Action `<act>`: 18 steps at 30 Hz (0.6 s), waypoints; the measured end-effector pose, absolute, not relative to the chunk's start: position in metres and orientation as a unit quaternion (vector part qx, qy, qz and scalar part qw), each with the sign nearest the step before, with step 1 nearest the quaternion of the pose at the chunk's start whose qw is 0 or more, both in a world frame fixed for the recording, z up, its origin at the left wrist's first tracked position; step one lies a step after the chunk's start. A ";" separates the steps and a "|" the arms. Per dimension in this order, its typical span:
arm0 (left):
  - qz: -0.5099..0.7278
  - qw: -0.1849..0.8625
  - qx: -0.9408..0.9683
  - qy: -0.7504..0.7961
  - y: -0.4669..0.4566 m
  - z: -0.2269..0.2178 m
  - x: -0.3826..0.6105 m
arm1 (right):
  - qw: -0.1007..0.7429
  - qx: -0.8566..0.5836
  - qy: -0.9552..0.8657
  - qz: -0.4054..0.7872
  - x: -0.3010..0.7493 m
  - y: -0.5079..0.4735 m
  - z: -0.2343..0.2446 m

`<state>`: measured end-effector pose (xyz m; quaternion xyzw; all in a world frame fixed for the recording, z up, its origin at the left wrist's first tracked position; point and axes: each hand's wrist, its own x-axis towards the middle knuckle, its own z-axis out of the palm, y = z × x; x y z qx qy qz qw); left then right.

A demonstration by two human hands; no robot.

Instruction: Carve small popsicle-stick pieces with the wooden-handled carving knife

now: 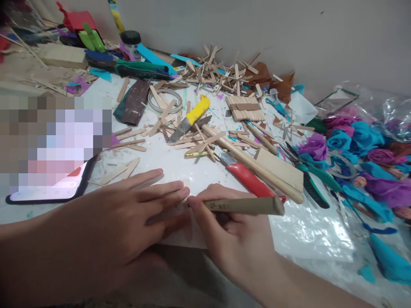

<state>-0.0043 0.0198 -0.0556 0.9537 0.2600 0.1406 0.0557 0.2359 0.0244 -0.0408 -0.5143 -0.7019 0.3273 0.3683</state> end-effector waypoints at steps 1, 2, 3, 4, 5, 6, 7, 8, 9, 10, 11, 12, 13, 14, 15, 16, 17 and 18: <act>0.138 0.056 0.954 0.262 0.020 -0.055 -0.005 | 0.370 -0.517 -0.696 0.333 0.235 0.025 -0.040; 0.135 0.057 0.954 0.262 0.020 -0.054 -0.005 | 0.373 -0.519 -0.691 0.338 0.235 0.026 -0.040; 0.133 0.057 0.954 0.263 0.020 -0.054 -0.006 | 0.375 -0.521 -0.686 0.342 0.234 0.027 -0.039; 0.132 0.056 0.954 0.263 0.020 -0.054 -0.006 | 0.375 -0.523 -0.683 0.345 0.234 0.027 -0.039; 0.133 0.054 0.954 0.263 0.019 -0.054 -0.006 | 0.375 -0.525 -0.682 0.345 0.233 0.028 -0.038; 0.135 0.051 0.954 0.262 0.019 -0.054 -0.006 | 0.374 -0.525 -0.682 0.346 0.233 0.028 -0.038; 0.136 0.050 0.954 0.261 0.018 -0.055 -0.007 | 0.375 -0.523 -0.683 0.346 0.233 0.027 -0.037; 0.135 0.051 0.954 0.262 0.018 -0.055 -0.007 | 0.373 -0.519 -0.685 0.348 0.233 0.027 -0.037; 0.134 0.053 0.954 0.262 0.017 -0.055 -0.007 | 0.371 -0.516 -0.687 0.352 0.233 0.026 -0.037; 0.134 0.058 0.954 0.261 0.017 -0.055 -0.006 | 0.370 -0.515 -0.686 0.357 0.233 0.025 -0.038; 0.132 0.062 0.954 0.262 0.016 -0.055 -0.006 | 0.366 -0.517 -0.682 0.365 0.234 0.024 -0.039; 0.128 0.066 0.954 0.262 0.016 -0.054 -0.005 | 0.365 -0.523 -0.674 0.373 0.235 0.024 -0.040; 0.124 0.070 0.954 0.262 0.016 -0.053 -0.005 | 0.367 -0.530 -0.661 0.383 0.236 0.023 -0.042; 0.119 0.074 0.954 0.264 0.016 -0.052 -0.004 | 0.372 -0.538 -0.644 0.398 0.237 0.023 -0.043; 0.112 0.080 0.954 0.266 0.016 -0.051 -0.003 | 0.379 -0.542 -0.624 0.417 0.239 0.024 -0.045; 0.107 0.085 0.954 0.269 0.016 -0.050 -0.002 | 0.376 -0.545 -0.605 0.442 0.240 0.025 -0.046; 0.105 0.089 0.953 0.272 0.016 -0.049 -0.001 | 0.367 -0.547 -0.589 0.469 0.241 0.026 -0.046; 0.104 0.092 0.951 0.276 0.016 -0.048 0.000 | 0.354 -0.547 -0.575 0.495 0.242 0.028 -0.045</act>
